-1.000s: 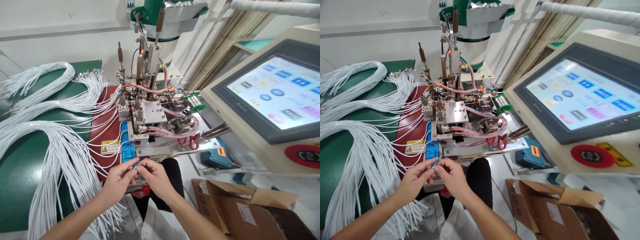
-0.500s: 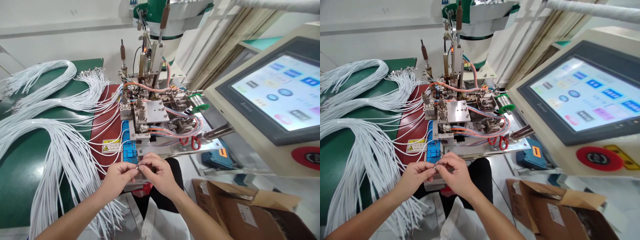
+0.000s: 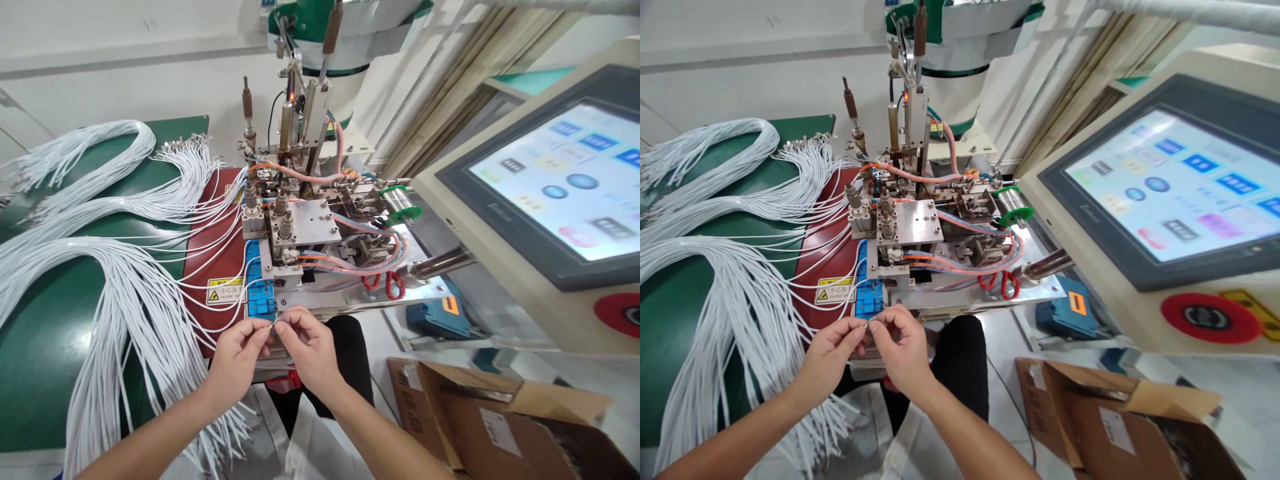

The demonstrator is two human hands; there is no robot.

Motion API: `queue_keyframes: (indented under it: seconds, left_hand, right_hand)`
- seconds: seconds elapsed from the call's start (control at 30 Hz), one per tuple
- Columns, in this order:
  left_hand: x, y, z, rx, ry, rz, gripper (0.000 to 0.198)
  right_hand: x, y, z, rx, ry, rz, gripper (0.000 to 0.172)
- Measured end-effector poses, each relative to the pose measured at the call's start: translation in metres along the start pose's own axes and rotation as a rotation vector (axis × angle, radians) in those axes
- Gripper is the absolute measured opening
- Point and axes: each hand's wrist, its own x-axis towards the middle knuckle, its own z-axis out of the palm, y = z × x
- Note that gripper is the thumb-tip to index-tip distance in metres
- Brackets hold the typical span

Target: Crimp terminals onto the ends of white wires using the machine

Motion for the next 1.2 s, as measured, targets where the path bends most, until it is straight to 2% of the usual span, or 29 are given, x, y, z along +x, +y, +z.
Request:
queue_keyframes:
  seconds: [0.2, 0.27, 0.4, 0.47, 0.67, 0.77, 0.83, 0.93, 1.0, 1.07, 1.2]
  left_hand:
    - [-0.002, -0.001, 0.002, -0.031, -0.002, -0.003, 0.018]
    - [-0.002, -0.001, 0.001, -0.015, -0.007, -0.004, 0.019]
    - [-0.001, -0.003, 0.0, -0.021, -0.006, -0.008, 0.017]
    - [-0.001, -0.004, 0.0, -0.043, -0.002, -0.014, 0.017]
    - [-0.001, -0.008, 0.0, -0.035, -0.015, -0.02, 0.021]
    - [-0.001, -0.004, -0.003, 0.111, 0.001, 0.03, 0.02]
    - [0.0, 0.0, -0.007, 0.245, -0.028, 0.109, 0.019]
    - [0.002, 0.007, -0.013, 0.442, -0.172, 0.239, 0.02]
    - [0.003, 0.008, -0.016, 0.533, -0.252, 0.271, 0.023]
    - [0.004, 0.007, -0.015, 0.556, -0.214, 0.253, 0.022]
    - [0.002, -0.001, -0.008, 0.422, 0.019, 0.172, 0.019]
  right_hand:
    - [-0.001, 0.001, 0.0, -0.179, 0.108, -0.213, 0.009]
    - [0.0, 0.002, -0.001, -0.149, 0.086, -0.177, 0.009]
    - [0.002, 0.004, -0.001, 0.015, 0.006, -0.001, 0.014]
    - [0.002, 0.004, -0.001, 0.036, 0.008, 0.016, 0.014]
    - [0.002, 0.003, -0.003, -0.182, 0.046, -0.25, 0.009]
    - [0.006, -0.001, -0.01, -0.242, -0.041, -0.288, 0.008]
    - [0.011, -0.007, -0.017, -0.297, -0.145, -0.269, 0.009]
    - [0.018, -0.016, -0.029, -0.409, -0.393, -0.245, 0.01]
    - [0.021, -0.019, -0.032, -0.46, -0.52, -0.254, 0.011]
    - [0.02, -0.018, -0.029, -0.429, -0.469, -0.231, 0.012]
    - [0.011, -0.003, -0.01, -0.107, -0.119, 0.02, 0.019]
